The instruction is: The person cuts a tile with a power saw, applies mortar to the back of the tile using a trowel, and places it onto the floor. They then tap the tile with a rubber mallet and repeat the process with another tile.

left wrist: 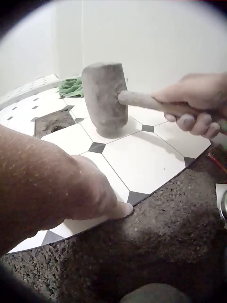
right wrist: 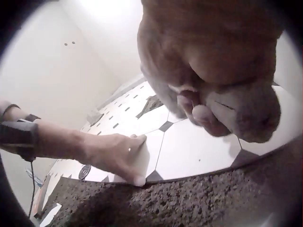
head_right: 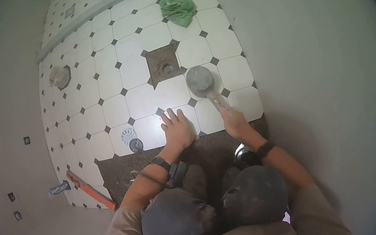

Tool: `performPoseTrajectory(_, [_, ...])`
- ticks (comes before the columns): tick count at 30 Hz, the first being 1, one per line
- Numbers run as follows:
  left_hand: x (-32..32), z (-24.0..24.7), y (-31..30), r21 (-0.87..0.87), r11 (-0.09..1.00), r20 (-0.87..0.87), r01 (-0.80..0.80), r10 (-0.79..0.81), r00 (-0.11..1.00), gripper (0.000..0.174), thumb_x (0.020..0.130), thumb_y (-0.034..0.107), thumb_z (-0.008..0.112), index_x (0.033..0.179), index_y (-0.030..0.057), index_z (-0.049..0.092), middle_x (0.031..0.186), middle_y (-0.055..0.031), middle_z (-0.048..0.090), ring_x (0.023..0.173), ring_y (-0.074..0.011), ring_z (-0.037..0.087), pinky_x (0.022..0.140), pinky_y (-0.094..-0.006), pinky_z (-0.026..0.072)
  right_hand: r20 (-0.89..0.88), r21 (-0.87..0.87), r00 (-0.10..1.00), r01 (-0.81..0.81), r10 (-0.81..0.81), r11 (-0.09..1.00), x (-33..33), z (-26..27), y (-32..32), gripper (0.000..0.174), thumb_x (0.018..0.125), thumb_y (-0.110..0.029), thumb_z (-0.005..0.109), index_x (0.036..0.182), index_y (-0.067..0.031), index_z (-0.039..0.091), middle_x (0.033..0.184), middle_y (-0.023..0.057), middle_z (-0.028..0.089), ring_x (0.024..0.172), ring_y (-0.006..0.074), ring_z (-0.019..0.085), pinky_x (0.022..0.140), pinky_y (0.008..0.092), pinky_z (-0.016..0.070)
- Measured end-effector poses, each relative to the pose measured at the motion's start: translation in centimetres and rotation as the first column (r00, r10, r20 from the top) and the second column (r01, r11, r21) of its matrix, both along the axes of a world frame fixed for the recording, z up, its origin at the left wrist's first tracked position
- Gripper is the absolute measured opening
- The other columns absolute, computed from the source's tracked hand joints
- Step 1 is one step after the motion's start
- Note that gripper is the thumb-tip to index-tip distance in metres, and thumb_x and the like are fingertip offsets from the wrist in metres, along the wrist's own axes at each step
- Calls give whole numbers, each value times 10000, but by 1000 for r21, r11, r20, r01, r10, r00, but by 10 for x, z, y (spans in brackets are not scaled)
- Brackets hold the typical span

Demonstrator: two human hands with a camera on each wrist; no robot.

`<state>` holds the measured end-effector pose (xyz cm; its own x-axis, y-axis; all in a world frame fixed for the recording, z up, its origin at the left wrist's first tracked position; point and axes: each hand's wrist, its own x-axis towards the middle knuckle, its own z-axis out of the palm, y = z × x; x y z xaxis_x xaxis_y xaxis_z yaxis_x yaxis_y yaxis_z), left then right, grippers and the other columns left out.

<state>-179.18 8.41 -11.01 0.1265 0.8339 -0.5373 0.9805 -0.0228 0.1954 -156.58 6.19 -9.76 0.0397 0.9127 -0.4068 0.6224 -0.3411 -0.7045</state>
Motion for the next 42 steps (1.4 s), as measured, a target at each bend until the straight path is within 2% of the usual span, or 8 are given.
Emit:
performPoseTrajectory(1, [0, 1, 1, -9, 1000, -7, 6, -6, 1000, 1192, 652, 408, 912, 1534, -26, 237, 1596, -353, 168, 1458, -594, 152, 1123, -678, 256, -28, -126, 998, 54, -58, 991, -4, 9, 4, 496, 1066, -368, 364, 967, 63, 588, 900, 308, 637, 873, 523, 597, 796, 531, 465])
performPoseTrajectory(4, [-2, -7, -1, 24, 999, -7, 24, -23, 1000, 1192, 654, 415, 910, 1529, -31, 235, 1590, -358, 173, 1453, -596, 164, 1116, -682, 263, 42, 179, 990, -142, 136, 974, 3, -5, -18, 467, 1064, -346, 388, 979, 68, 586, 890, 324, 632, 855, 529, 595, 768, 529, 468])
performPoseTrajectory(7, [2, -9, 2, 9, 999, -40, 42, -41, 998, 1272, 631, 482, 914, 1524, -70, 196, 1562, -402, 173, 1424, -634, 187, 1100, -686, 299, 56, 53, 966, -256, 253, 965, 2, -19, -18, 459, 1064, -341, 397, 976, 73, 574, 866, 342, 622, 857, 534, 598, 735, 523, 467])
performPoseTrajectory(13, [1, -5, 1, 12, 997, -62, 74, -73, 995, 1203, 660, 449, 901, 1525, -55, 234, 1578, -369, 183, 1435, -605, 202, 1106, -680, 290, -75, 66, 994, -75, 79, 995, -9, 16, -30, 260, 1023, -191, 425, 973, 37, 540, 847, 329, 605, 866, 529, 600, 715, 545, 468])
performPoseTrajectory(19, [3, -6, 3, -15, 997, -75, 82, -83, 994, 1193, 684, 464, 882, 1521, -73, 225, 1578, -375, 177, 1433, -625, 182, 1115, -679, 286, 71, 286, 937, -347, 342, 893, 7, 14, -31, 251, 1032, -198, 459, 964, 31, 538, 849, 323, 596, 854, 531, 598, 718, 562, 455])
performPoseTrajectory(25, [11, 1, 4, -2, 999, -55, 39, -39, 998, 1198, 664, 405, 912, 1506, -66, 201, 1564, -385, 182, 1419, -635, 194, 1111, -673, 291, -75, 15, 997, 10, -9, 1000, 6, 4, -47, 278, 1043, -226, 444, 952, 24, 525, 840, 314, 586, 846, 526, 595, 720, 579, 442])
performPoseTrajectory(34, [7, -1, 5, 48, 997, -24, 62, -61, 998, 1189, 652, 391, 916, 1497, -64, 215, 1546, -386, 201, 1412, -637, 193, 1092, -681, 310, 183, 242, 963, -238, 197, 941, 36, -7, -73, 162, 975, -99, 426, 1054, -7, 533, 888, 270, 590, 802, 483, 598, 680, 560, 470])
performPoseTrajectory(42, [6, -4, 4, -41, 998, -46, 39, -41, 998, 1206, 683, 433, 889, 1536, -65, 196, 1589, -372, 148, 1445, -615, 163, 1118, -681, 289, 174, 278, 980, -143, 96, 950, 57, -30, -88, 170, 969, -133, 465, 1069, -28, 554, 886, 233, 579, 812, 459, 589, 727, 555, 460])
